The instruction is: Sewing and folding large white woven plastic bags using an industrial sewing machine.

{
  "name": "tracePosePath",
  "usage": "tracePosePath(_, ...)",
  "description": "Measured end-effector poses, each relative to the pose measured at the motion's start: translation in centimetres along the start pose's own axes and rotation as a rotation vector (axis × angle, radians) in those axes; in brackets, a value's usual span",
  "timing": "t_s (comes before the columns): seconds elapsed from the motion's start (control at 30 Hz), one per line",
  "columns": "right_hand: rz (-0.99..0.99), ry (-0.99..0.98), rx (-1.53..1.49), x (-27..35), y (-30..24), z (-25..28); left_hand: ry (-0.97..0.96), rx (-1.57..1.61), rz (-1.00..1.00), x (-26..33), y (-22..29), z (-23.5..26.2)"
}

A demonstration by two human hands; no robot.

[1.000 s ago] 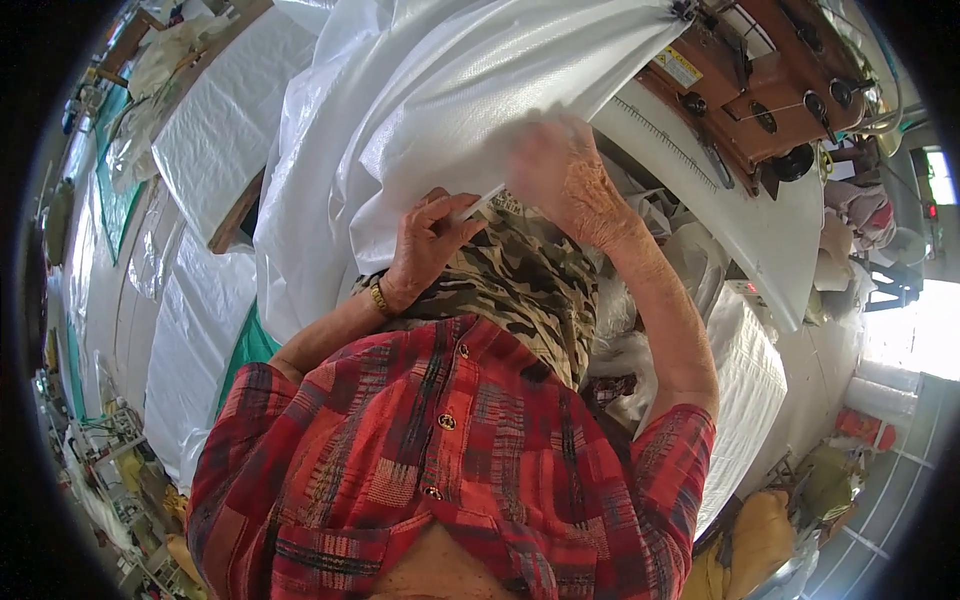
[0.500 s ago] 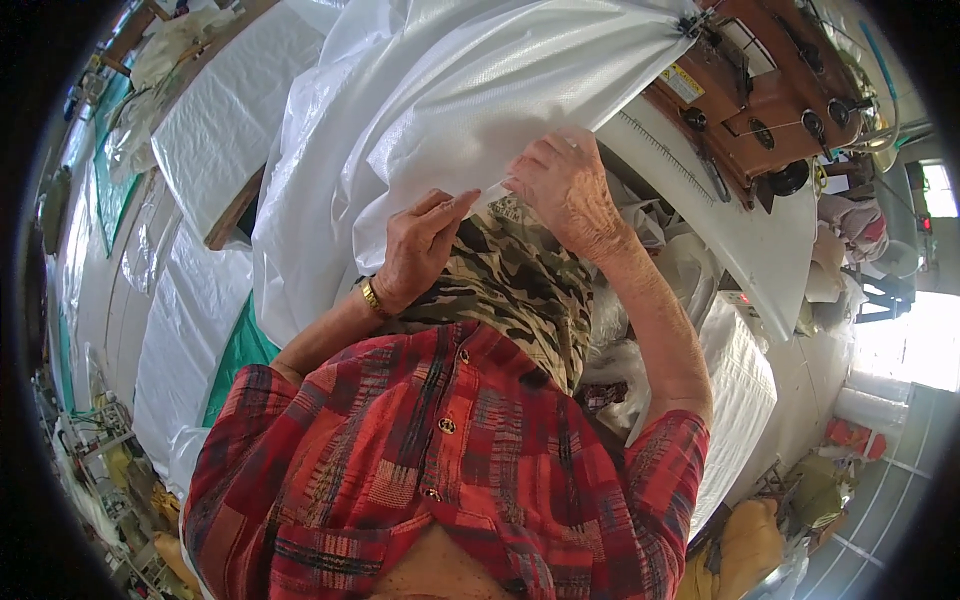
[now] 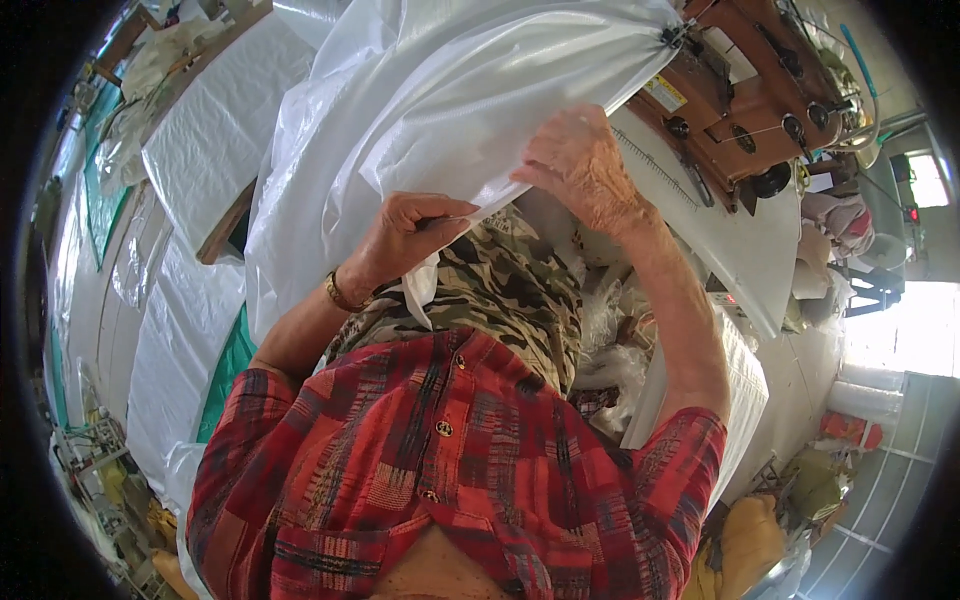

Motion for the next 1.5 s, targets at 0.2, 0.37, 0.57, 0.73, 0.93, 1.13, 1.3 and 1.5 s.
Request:
tracePosePath(0.2,-0.020,0.006,0.126,0.6,4.6,-1.4,-0.041,-0.287,-0.203,-0.5,-1.0,0.4)
tracePosePath(0.37,-0.084,0.054,0.306,0.4,8.0,-1.9,-0.109,-0.490,-0.238,-0.7,-1.0,0.4)
tracePosePath(0.57,-0.760,0.489,0.421,1.7,7.7,-4.9,-0.241,-0.585,-0.299,-1.0,-2.2,-1.3)
tracePosePath(0.73,-1.089,0.390,-0.173,1.9,7.5,-7.0,-0.214,-0.660,-0.328,-0.9,-3.1,-2.0)
tracePosePath(0.93,-1.064,0.511,-0.387,2.0,9.0,-7.2,-0.248,-0.698,-0.356,-2.3,-2.6,-2.3)
tracePosePath(1.13,-1.054,0.648,-0.608,1.3,10.2,-6.9,-0.319,-0.893,-0.497,-6.8,-1.9,-3.5)
tracePosePath(1.3,-1.060,0.674,-0.735,0.8,10.2,-6.6,-0.353,-0.976,-0.527,-11.4,-0.8,-4.9)
tracePosePath(1.5,-1.041,0.808,-0.923,1.1,11.1,-8.1,-0.399,-1.163,-0.501,-16.6,0.4,-8.2)
Point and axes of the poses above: each hand's wrist, its own x-axis away from the middle knuckle, its own z-axis out of the back of the hand, y = z × x, the point moved 1 cm from there along -x, towards the middle knuckle, and after that the axes turned 14 degrees about x, right-handed, at the moved point
